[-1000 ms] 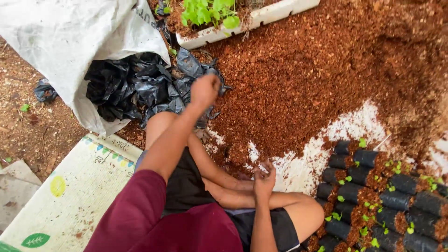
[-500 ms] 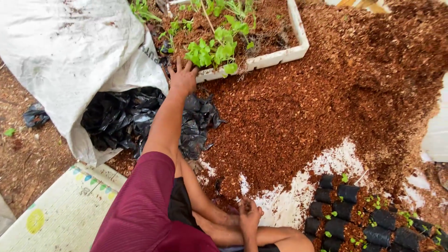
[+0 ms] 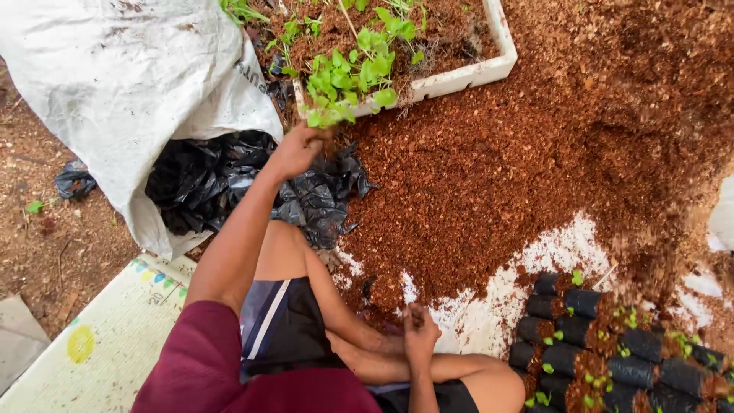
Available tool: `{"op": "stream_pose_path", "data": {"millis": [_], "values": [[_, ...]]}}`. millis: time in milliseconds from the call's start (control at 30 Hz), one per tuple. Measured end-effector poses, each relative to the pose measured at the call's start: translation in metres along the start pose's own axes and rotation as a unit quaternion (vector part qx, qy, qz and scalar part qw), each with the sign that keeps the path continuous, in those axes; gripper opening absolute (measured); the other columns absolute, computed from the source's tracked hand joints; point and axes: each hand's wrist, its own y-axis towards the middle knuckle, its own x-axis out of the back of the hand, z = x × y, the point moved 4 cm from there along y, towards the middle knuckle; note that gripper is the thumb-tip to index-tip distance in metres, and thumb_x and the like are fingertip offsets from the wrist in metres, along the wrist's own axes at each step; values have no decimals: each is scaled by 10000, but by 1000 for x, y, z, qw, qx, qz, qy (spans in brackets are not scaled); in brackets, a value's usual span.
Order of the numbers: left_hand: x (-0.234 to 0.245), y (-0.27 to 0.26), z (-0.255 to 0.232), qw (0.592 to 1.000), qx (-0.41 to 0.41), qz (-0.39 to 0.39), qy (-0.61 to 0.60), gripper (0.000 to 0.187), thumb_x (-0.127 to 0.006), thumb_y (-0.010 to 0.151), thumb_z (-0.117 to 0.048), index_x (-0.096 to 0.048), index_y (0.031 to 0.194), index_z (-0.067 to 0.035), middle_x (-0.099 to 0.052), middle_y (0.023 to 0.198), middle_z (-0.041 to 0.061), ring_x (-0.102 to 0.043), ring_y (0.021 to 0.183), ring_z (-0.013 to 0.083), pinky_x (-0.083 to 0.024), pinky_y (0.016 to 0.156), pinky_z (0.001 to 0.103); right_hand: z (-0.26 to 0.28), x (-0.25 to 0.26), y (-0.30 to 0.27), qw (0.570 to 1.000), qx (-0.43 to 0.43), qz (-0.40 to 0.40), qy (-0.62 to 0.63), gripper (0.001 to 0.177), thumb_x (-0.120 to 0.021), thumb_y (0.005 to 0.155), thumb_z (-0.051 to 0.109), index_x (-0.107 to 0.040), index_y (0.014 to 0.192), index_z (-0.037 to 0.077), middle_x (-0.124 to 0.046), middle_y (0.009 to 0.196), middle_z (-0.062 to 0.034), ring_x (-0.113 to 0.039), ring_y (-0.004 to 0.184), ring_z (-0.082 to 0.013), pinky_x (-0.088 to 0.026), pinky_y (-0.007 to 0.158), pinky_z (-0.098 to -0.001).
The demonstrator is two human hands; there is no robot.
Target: Transplanting seedlings into polybags and stacking them in a nursery
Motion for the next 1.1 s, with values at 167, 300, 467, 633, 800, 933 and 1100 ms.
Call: {"op": "stream_pose_path", "data": {"millis": [167, 300, 467, 633, 800, 933, 1100], "values": [[-63, -69, -47, 950, -56, -35, -305, 205, -657, 907, 62, -759, 1078, 12, -704, 1069, 225, -662, 1037, 338, -497, 986, 482, 50, 0, 11, 995, -25, -50, 86, 258, -680, 1001, 143, -668, 1219, 5, -678, 1247, -250, -601, 1260, -421, -471, 1082, -537], [-156, -96, -61, 929, -54, 57, -362, 209, -773, 857, 38, -740, 1061, 3, -748, 1076, 149, -656, 1043, 205, -527, 939, 385, 153, -19, 9, 980, -21, -17, 198, 381, -693, 934, 9, -603, 1303, -2, -594, 1310, -263, -560, 1290, -448, -462, 1102, -561], [-246, -124, -45, 892, 25, 84, -443, 172, -805, 886, 14, -690, 1005, -34, -670, 926, 49, -618, 915, 124, -543, 822, 284, 176, -15, 20, 929, -114, -1, 352, 511, -646, 998, 75, -413, 1448, 11, -300, 1585, -311, -347, 1434, -535, -468, 1042, -692], [-219, -147, -108, 898, -37, 128, -418, 224, -777, 865, 73, -619, 958, -57, -656, 944, 59, -624, 965, 195, -537, 904, 383, 127, -19, 28, 893, -107, 36, 436, 702, -778, 916, 145, -383, 1490, 62, -231, 1597, -315, -273, 1440, -568, -308, 1114, -731], [-192, -156, -136, 908, -187, 118, -355, 169, -642, 921, 117, -587, 928, -43, -726, 1102, 181, -686, 1047, 350, -530, 937, 502, 64, -38, 37, 843, -126, 56, 519, 723, -872, 820, 76, -486, 1430, 122, -475, 1413, -208, -518, 1255, -390, -473, 1041, -581], [-188, -146, -105, 946, -111, 7, -304, 296, -674, 964, -83, -524, 1206, -6, -533, 1260, 265, -569, 1108, 430, -475, 926, 509, 74, -34, 31, 829, -183, 70, 523, 827, -897, 775, 35, -393, 1430, 63, -416, 1344, -163, -503, 1201, -334, -492, 1014, -531], [-202, -154, -78, 957, 17, 108, -270, 463, -804, 931, -321, -676, 1340, -148, -651, 1303, 199, -615, 1246, 378, -461, 1093, 520, 98, -47, 41, 888, -86, 115, 437, 578, -835, 759, -29, -594, 1278, 55, -602, 1168, -131, -645, 1037, -276, -589, 866, -433]]}}
